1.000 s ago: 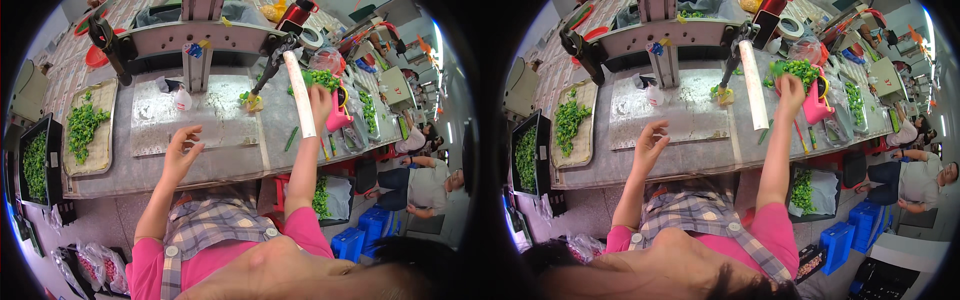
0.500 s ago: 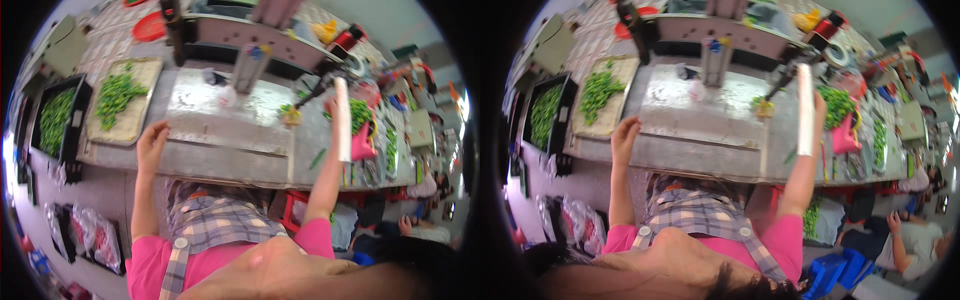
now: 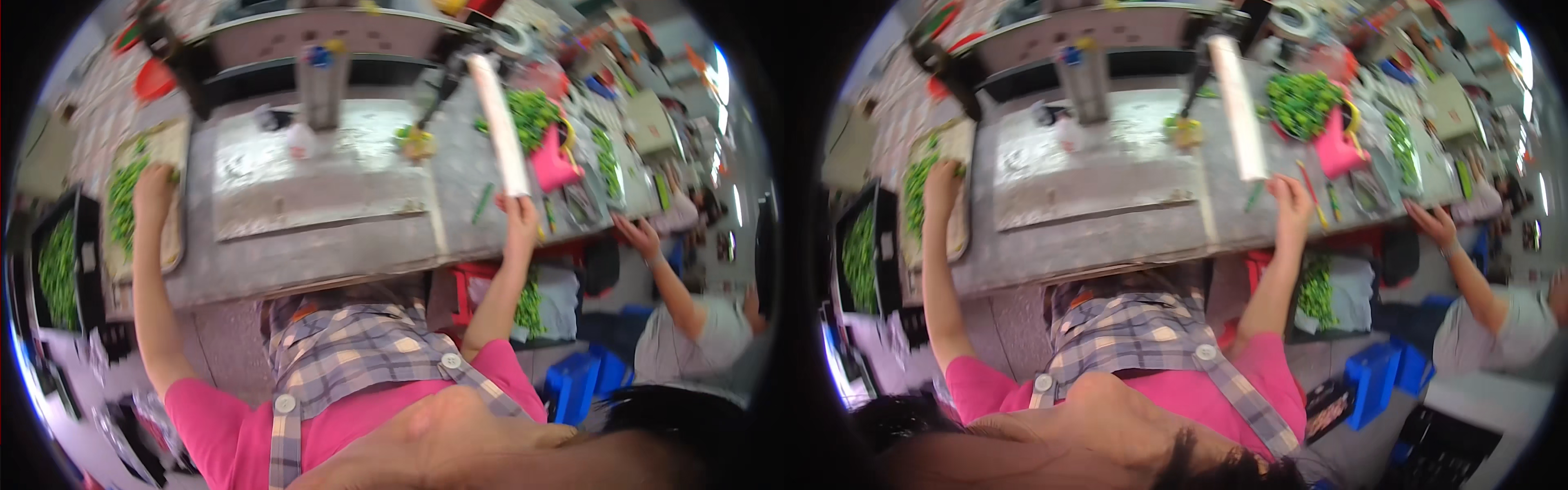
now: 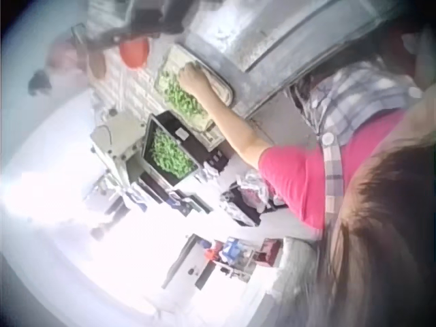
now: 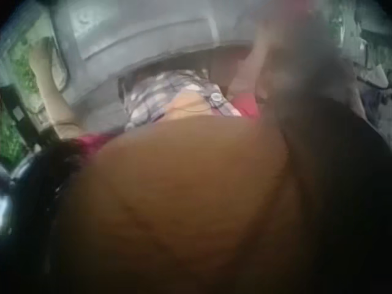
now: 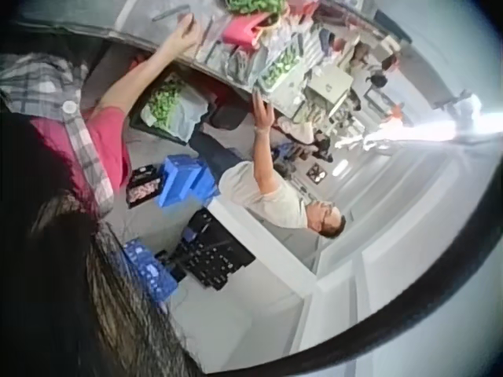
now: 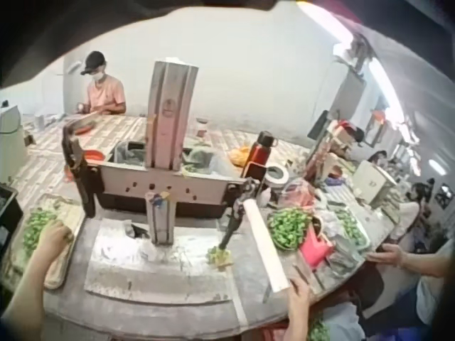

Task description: The person assembles small toy figures by applying glue with a squeeze bottle, attaching parts by hand, and pressing components together using a press machine.

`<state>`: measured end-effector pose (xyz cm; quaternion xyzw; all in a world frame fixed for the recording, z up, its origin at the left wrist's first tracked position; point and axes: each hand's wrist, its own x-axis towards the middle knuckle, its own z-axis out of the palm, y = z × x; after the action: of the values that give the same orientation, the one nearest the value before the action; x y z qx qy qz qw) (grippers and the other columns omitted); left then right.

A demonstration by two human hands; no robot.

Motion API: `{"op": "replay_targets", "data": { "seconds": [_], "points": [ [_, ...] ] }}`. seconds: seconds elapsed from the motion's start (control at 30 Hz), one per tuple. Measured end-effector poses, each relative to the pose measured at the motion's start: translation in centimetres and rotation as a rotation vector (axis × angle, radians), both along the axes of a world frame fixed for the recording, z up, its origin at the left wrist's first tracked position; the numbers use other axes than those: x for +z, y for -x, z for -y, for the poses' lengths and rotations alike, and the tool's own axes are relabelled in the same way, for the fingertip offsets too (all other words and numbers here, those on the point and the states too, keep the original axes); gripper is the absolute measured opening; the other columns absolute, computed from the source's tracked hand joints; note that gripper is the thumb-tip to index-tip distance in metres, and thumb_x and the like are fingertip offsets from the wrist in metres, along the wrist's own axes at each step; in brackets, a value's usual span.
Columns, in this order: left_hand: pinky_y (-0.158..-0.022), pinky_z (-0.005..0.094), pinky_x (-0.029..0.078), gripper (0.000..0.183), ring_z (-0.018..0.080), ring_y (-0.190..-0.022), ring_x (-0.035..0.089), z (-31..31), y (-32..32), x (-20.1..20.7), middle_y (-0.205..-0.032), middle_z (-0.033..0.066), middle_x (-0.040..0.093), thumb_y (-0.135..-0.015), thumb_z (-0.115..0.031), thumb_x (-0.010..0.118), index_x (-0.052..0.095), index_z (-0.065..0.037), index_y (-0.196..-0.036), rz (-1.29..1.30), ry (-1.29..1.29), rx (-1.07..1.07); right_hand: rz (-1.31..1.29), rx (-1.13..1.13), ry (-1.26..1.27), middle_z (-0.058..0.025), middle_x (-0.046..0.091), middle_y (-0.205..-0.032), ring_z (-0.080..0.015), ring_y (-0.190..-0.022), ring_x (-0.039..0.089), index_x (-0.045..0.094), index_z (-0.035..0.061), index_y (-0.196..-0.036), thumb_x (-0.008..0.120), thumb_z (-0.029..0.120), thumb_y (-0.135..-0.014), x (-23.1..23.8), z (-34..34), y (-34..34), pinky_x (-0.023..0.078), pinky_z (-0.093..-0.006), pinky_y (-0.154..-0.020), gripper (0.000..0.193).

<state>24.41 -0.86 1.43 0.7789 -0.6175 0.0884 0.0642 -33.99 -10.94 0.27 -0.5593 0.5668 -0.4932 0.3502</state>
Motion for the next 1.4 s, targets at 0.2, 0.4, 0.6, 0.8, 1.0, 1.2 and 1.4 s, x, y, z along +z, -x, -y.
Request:
{"op": "replay_targets", "data": {
  "seconds": [0.2,0.4,0.6,0.8,1.0,1.2,1.4],
  "points": [
    [-0.074,0.0322,0.042,0.025,0.0248,-0.082,0.055,-0.7,-3.4,0.2,-0.090,0.0100,0.059,-0.081,-0.017,0.057,0.058,-0.005,-0.102,-0.411,0.136,-0.001,0.162,-0.084,0.048,-0.0083,0.062,-0.081,-0.0129,-0.075,0.058,0.059,-0.0033,-0.093,0.052,0.011,-0.085,0.8,-1.7,0.3,0.045,-0.0247,-0.073,0.017],
    [-0.068,0.0221,0.040,0.025,0.0105,-0.076,0.052,-2.9,-5.2,-0.6,-0.091,0.0040,0.058,-0.084,-0.018,0.058,0.056,-0.001,-0.102,-1.048,0.608,0.124,0.143,-0.102,0.020,-0.0066,0.062,-0.079,-0.0110,-0.073,0.057,0.060,-0.0016,-0.091,0.053,0.013,-0.085,0.1,-1.6,-2.7,0.045,-0.0243,-0.071,0.017],
    [-0.069,0.0245,0.047,0.018,0.0134,-0.080,0.057,-4.2,8.3,1.2,-0.090,0.0047,0.057,-0.084,-0.014,0.056,0.053,-0.004,-0.099,-1.586,0.691,-0.002,-0.056,0.387,-0.001,-0.0041,0.063,-0.080,-0.0112,-0.075,0.058,0.063,0.0011,-0.087,0.057,0.010,-0.081,1.2,-2.3,-13.5,0.044,-0.0234,-0.069,0.012],
    [-0.071,0.0289,0.049,0.035,0.0181,-0.079,0.059,-2.9,20.2,0.2,-0.095,0.0083,0.055,-0.083,-0.005,0.052,0.041,-0.003,-0.117,-1.939,0.411,-0.039,0.093,0.459,0.003,-0.0037,0.063,-0.081,-0.0124,-0.069,0.057,0.062,0.0034,-0.091,0.060,0.012,-0.078,1.3,-0.3,-18.8,0.043,-0.0226,-0.062,0.016],
    [-0.076,0.0303,0.049,0.045,0.0183,-0.085,0.059,-3.2,22.1,-0.4,-0.097,0.0080,0.053,-0.082,-0.005,0.053,0.035,-0.003,-0.123,-2.180,0.286,-0.013,-0.023,0.606,0.083,-0.0075,0.056,-0.105,-0.0162,-0.092,0.052,0.052,0.0061,-0.112,0.067,0.018,-0.071,0.1,2.0,-21.2,0.043,-0.0285,-0.075,0.045],
    [-0.079,0.0311,0.049,0.044,0.0199,-0.089,0.058,-3.2,22.5,0.4,-0.100,0.0079,0.051,-0.081,-0.002,0.053,0.037,0.000,-0.122,-2.148,0.313,-0.027,-0.273,0.647,0.138,-0.0069,0.056,-0.106,-0.0172,-0.096,0.053,0.054,0.0037,-0.108,0.071,0.020,-0.069,-0.6,3.3,-26.6,0.045,-0.0308,-0.077,0.045],
    [-0.086,0.0343,0.047,0.044,0.0218,-0.095,0.056,-3.1,22.8,-0.1,-0.104,0.0085,0.048,-0.081,0.001,0.053,0.037,-0.001,-0.121,-2.140,0.292,-0.198,0.080,0.645,0.046,-0.0116,0.059,-0.095,-0.0193,-0.085,0.059,0.051,0.0023,-0.101,0.066,0.023,-0.075,0.5,1.9,-25.5,0.047,-0.0294,-0.075,0.036]
  ]
}}
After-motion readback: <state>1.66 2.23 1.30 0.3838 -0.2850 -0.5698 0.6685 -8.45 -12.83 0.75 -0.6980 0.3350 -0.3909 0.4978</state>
